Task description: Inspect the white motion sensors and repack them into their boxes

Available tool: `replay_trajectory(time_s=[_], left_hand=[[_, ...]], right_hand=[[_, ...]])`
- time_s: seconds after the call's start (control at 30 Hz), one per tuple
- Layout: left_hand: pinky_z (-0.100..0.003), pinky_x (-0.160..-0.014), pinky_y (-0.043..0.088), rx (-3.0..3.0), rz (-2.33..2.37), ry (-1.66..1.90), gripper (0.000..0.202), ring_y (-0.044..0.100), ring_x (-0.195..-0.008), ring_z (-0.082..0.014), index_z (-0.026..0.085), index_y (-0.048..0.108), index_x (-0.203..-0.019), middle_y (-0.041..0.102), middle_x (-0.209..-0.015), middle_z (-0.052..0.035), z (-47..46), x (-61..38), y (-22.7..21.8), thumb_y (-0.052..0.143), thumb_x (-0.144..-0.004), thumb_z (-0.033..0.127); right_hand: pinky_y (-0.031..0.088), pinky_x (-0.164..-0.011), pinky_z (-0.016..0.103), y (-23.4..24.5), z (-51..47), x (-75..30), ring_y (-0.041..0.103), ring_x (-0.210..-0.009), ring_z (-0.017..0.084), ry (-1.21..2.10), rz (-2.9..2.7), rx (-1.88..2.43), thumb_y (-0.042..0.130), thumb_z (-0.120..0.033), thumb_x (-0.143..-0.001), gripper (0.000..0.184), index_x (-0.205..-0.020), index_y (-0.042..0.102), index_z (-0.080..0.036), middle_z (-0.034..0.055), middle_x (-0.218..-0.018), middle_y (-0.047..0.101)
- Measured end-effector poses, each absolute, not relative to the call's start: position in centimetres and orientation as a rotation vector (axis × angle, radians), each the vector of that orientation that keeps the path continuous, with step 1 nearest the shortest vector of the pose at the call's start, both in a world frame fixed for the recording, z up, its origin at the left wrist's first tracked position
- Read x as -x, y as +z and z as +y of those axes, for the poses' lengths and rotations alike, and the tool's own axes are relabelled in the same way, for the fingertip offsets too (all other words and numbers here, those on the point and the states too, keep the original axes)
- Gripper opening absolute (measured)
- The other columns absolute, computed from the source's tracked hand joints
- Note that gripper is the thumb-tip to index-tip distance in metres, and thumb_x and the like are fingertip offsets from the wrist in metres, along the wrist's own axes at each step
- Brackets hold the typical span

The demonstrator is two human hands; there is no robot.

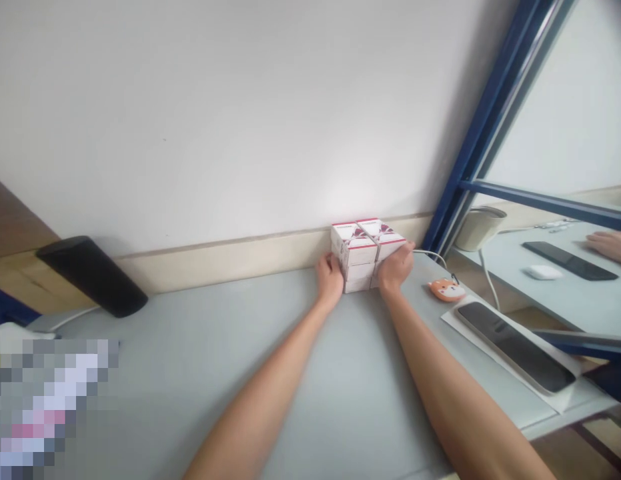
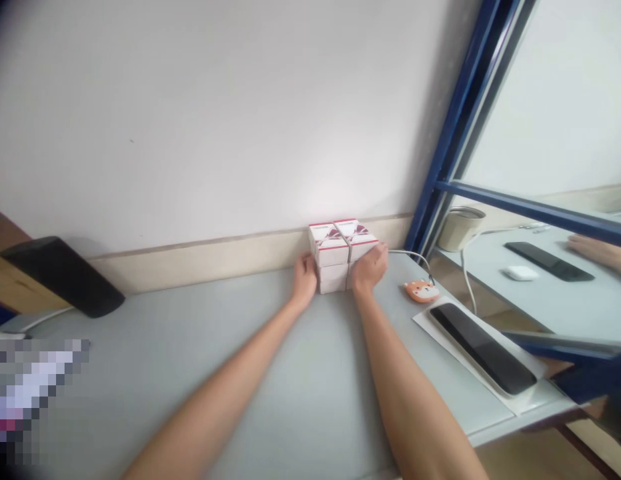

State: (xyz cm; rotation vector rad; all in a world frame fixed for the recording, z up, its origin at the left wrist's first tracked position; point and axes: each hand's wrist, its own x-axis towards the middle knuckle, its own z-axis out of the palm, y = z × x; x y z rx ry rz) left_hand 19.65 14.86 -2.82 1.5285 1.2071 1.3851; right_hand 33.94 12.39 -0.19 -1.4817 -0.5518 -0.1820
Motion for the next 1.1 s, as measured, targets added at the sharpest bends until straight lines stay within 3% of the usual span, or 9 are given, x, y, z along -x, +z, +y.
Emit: replay_trajectory(time_s=[0.1, 0.23, 0.4, 0.5, 0.63, 0.77, 0.93, 1.03, 1.1], left_hand=[[-0.043, -0.113, 0.043, -1.637, 1.241, 1.336, 0.037, 0.06, -0.127, -0.0254, 0.018, 0.056, -0.128, 0.065, -0.127, -0.0142, 11.9, -17.7, -3.0, 0.054, -0.092, 0.013], [-0.045, -0.114, 0.045, -1.841, 1.181, 1.237, 0.044, 0.062, -0.123, -0.0262, 0.021, 0.063, -0.119, 0.065, -0.126, -0.0117, 7.6, -12.6, -2.7, 0.06, -0.079, 0.003], [-0.043, -0.112, 0.048, -1.982, 1.148, 1.168, 0.038, 0.065, -0.117, -0.0227, 0.024, 0.07, -0.106, 0.066, -0.119, -0.0066, 5.4, -4.2, -1.9, 0.058, -0.077, 0.003], [-0.044, -0.106, 0.053, -1.957, 1.204, 1.18, 0.03, 0.068, -0.106, -0.0218, 0.021, 0.068, -0.103, 0.067, -0.114, -0.008, 6.1, -0.5, -1.7, 0.055, -0.08, 0.006], [-0.043, -0.101, 0.057, -1.936, 1.174, 1.172, 0.024, 0.07, -0.105, -0.0216, 0.02, 0.068, -0.099, 0.071, -0.106, -0.0068, 7.1, 1.7, -2.0, 0.052, -0.084, 0.011], [-0.045, -0.106, 0.054, -1.949, 1.128, 1.155, 0.026, 0.069, -0.108, -0.0227, 0.021, 0.072, -0.098, 0.071, -0.108, -0.0069, 6.9, 1.6, -2.4, 0.055, -0.082, 0.011], [-0.046, -0.111, 0.05, -1.954, 1.094, 1.127, 0.022, 0.067, -0.109, -0.0234, 0.023, 0.074, -0.098, 0.069, -0.109, -0.0067, 5.9, 1.2, -2.4, 0.062, -0.083, 0.015], [-0.045, -0.11, 0.051, -1.902, 1.085, 1.139, 0.02, 0.068, -0.11, -0.0232, 0.022, 0.071, -0.107, 0.069, -0.116, -0.009, 5.7, 1.1, -2.3, 0.063, -0.089, 0.024], [-0.045, -0.107, 0.053, -1.84, 1.086, 1.145, 0.031, 0.07, -0.11, -0.0237, 0.021, 0.066, -0.122, 0.069, -0.124, -0.0121, 5.7, 1.1, -2.1, 0.062, -0.094, 0.035]], right_hand=[[0.043, -0.101, 0.052, 1.0, 11.4, -33.8, 0.057, -0.118, 0.035, -0.347, -0.506, 1.437, 0.031, -0.036, -0.101, 0.033, -0.114, 0.057, -0.018, 0.0205, -0.119, 0.06], [0.04, -0.107, 0.053, 2.2, 9.8, -32.1, 0.055, -0.124, 0.033, -0.661, -0.955, 1.372, 0.045, -0.03, -0.098, 0.031, -0.123, 0.059, -0.018, 0.018, -0.121, 0.062], [0.031, -0.119, 0.049, 2.4, 8.8, -27.4, 0.052, -0.135, 0.03, -0.725, -1.577, 1.364, 0.057, -0.026, -0.097, 0.026, -0.121, 0.069, -0.024, 0.0128, -0.131, 0.064], [0.028, -0.122, 0.051, 2.2, 8.9, -26.0, 0.044, -0.144, 0.032, -0.74, -1.617, 1.442, 0.056, -0.014, -0.092, 0.04, -0.13, 0.067, -0.022, 0.014, -0.138, 0.061], [0.033, -0.121, 0.051, 2.1, 9.1, -26.2, 0.043, -0.145, 0.031, -0.72, -1.588, 1.484, 0.051, -0.007, -0.09, 0.051, -0.138, 0.063, -0.02, 0.016, -0.142, 0.06], [0.037, -0.119, 0.049, 2.1, 9.0, -26.5, 0.054, -0.132, 0.029, -0.685, -1.586, 1.444, 0.051, -0.006, -0.09, 0.046, -0.13, 0.067, -0.021, 0.0142, -0.134, 0.067], [0.043, -0.116, 0.049, 2.4, 8.7, -26.1, 0.059, -0.129, 0.029, -0.652, -1.588, 1.353, 0.058, -0.012, -0.093, 0.034, -0.123, 0.07, -0.022, 0.012, -0.133, 0.069], [0.048, -0.111, 0.047, 3.0, 7.8, -24.6, 0.061, -0.129, 0.029, -0.615, -1.575, 1.233, 0.06, -0.02, -0.098, 0.024, -0.119, 0.071, -0.024, 0.0117, -0.135, 0.069], [0.054, -0.104, 0.042, 3.4, 6.7, -22.9, 0.064, -0.126, 0.027, -0.517, -1.593, 1.131, 0.061, -0.028, -0.1, 0.021, -0.119, 0.07, -0.026, 0.0121, -0.138, 0.067]])
